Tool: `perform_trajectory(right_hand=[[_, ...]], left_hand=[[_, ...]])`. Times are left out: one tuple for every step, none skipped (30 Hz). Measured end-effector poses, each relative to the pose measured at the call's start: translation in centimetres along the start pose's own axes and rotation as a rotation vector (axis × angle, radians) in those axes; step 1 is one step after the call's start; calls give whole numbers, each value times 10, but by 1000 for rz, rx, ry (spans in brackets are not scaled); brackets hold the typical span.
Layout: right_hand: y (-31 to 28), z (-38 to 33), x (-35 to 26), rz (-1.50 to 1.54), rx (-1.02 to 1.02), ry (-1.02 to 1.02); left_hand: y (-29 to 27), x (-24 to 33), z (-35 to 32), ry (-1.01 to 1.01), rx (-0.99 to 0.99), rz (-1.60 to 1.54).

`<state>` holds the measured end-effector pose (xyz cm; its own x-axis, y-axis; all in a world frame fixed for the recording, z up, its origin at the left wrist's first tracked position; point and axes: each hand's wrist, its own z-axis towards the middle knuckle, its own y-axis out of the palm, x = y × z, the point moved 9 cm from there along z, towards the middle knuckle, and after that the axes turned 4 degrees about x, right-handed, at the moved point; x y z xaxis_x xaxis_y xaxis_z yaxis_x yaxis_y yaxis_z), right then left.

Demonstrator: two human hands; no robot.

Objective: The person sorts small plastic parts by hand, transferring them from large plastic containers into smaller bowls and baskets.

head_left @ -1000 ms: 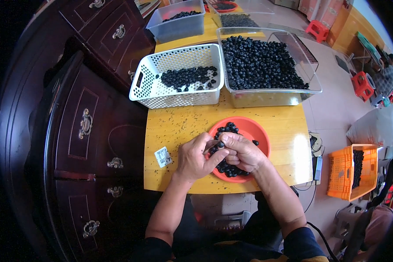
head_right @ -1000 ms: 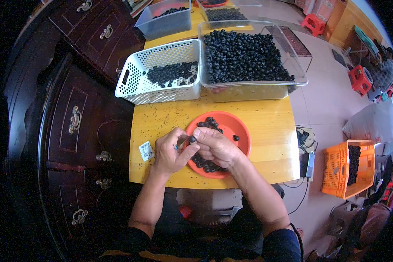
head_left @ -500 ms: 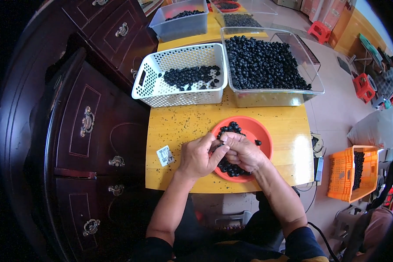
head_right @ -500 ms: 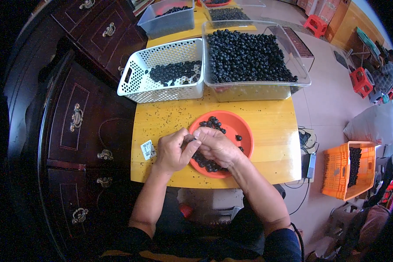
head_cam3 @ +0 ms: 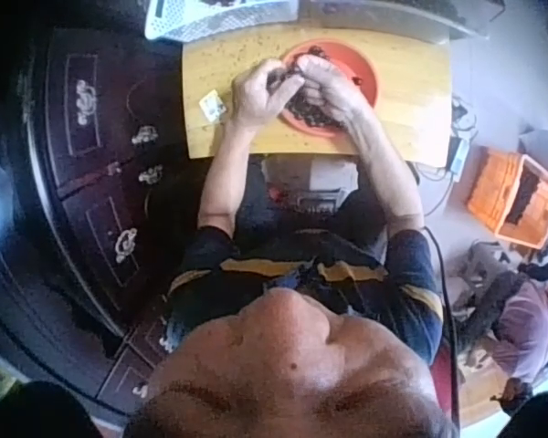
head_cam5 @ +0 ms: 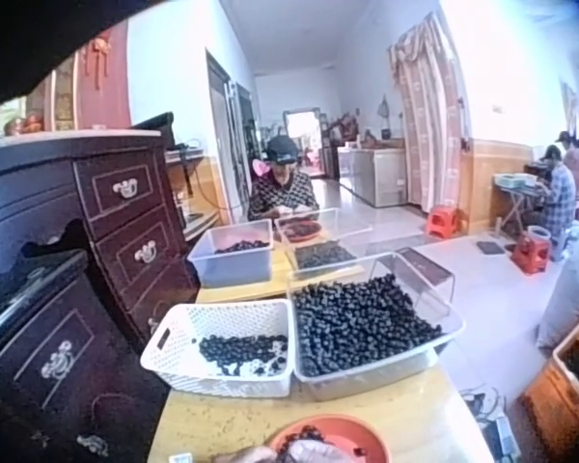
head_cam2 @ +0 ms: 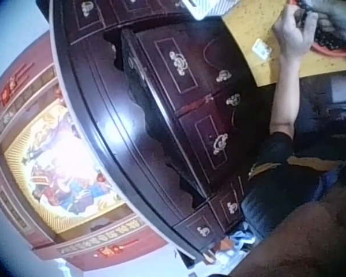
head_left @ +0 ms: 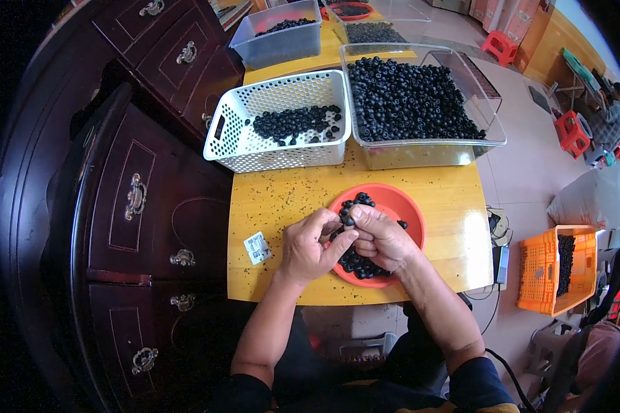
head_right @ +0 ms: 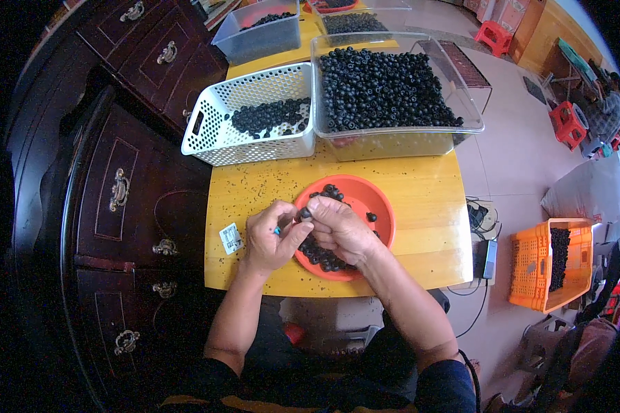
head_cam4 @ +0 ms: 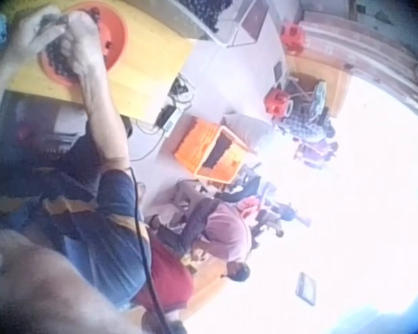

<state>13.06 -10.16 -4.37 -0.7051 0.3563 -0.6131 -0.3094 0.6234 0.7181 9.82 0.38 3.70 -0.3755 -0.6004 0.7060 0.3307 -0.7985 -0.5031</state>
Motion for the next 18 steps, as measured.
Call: perform_trajectory(right_hand=[[0,1,-1,38,-40,3],[2,2,-1,75,-79,6],[1,2,-1,75,-77,6],[1,3,-1,72,-80,-1],[2,3,-1,70,-84,-8],[3,3,-1,69,-85,-6],[5,3,0,80,-87,3],[7,3,1,91,-90,11],[7,3,3,90,-90,12],[8,4,4,102,-92,9],[8,5,5,113,-94,6],[7,5,7,113,-94,5],[6,6,8,118,-89,4],[5,7,9,124,-84,1],[6,7,10,124,-85,1],[7,7,11,117,-77,-8],[7,7,10,110,-69,-18],[8,7,10,111,-70,-19]], left_hand=[[-3,0,-1,-18,48,-47],[-3,2,-2,-18,48,-46],[-7,4,-3,-18,89,-59],[-10,5,-3,-19,130,-72],[-7,4,-2,-19,130,-74],[-8,7,-3,20,168,-83],[-11,10,-4,58,206,-93],[-12,8,-4,57,208,-90],[-12,17,-3,168,210,6],[-11,26,-4,279,212,104],[-11,21,-7,237,214,170],[-13,21,-8,237,214,170],[-13,24,-9,280,201,232],[-11,27,-10,324,187,294],[-12,26,-11,325,187,295],[-12,27,-11,335,188,303],[-13,28,-12,345,187,312],[-11,31,-11,347,187,313]])
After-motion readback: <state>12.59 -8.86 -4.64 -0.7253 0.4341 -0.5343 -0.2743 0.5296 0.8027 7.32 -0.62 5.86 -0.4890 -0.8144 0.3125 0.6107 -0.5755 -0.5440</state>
